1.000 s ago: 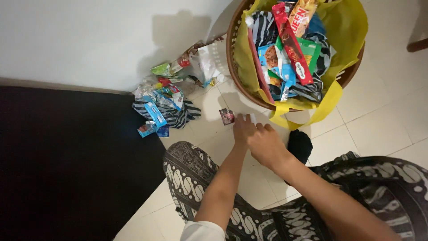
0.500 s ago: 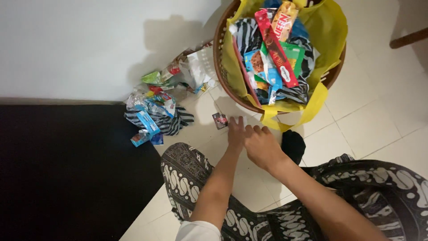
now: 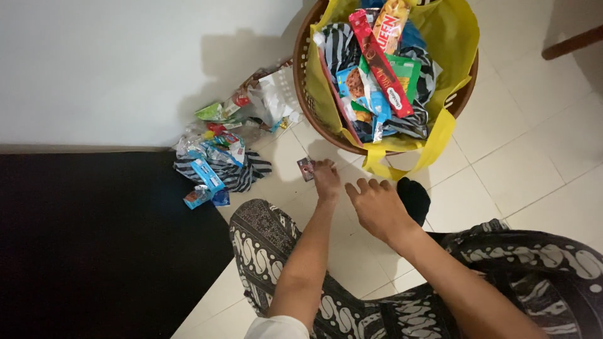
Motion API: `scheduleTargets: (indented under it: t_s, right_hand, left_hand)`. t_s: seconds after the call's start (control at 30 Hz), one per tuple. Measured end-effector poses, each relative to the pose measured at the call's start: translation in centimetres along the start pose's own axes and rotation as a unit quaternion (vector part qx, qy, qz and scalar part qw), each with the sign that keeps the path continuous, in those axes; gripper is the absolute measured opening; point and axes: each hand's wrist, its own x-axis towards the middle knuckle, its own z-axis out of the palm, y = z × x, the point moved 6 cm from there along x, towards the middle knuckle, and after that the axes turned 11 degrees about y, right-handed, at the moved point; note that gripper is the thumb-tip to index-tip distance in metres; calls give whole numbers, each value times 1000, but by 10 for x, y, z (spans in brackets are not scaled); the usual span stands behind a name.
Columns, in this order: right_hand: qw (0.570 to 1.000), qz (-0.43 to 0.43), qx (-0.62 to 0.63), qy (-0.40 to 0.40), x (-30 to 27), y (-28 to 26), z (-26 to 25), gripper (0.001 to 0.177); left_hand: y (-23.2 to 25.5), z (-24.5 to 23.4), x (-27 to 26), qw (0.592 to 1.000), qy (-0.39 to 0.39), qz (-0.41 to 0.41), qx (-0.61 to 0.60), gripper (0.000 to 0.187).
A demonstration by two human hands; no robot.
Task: Gather small pieces of trash and snack wrappers from the floor and place them into a yellow basket.
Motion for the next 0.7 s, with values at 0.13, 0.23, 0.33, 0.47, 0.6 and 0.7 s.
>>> scheduleTargets:
  t_s: [0.13, 0.23, 0.33, 0.47, 0.6, 0.7]
  right_hand:
    - [1000, -9, -7, 23, 0, 0, -1, 39]
    - [998, -13, 15, 57, 6, -6, -19, 32]
    - [992, -15, 74, 103, 14, -14, -55, 23]
    - [958, -33, 141, 249, 21, -25, -132, 25]
    - [920, -18, 131, 370, 23, -14, -163, 39]
    - [897, 11, 185, 401, 26, 7, -166, 37]
  left_hand:
    - [123, -73, 21, 985, 27, -9, 173, 13]
    - [171, -122, 18, 994, 79, -66, 38, 14]
    - [220, -169, 11, 983, 107, -88, -117, 16]
    - [272, -195, 4, 953, 80, -91, -278, 20]
    - [363, -204, 6, 917, 29, -71, -391, 23]
    - [405, -193, 19, 909, -25, -45, -413, 25]
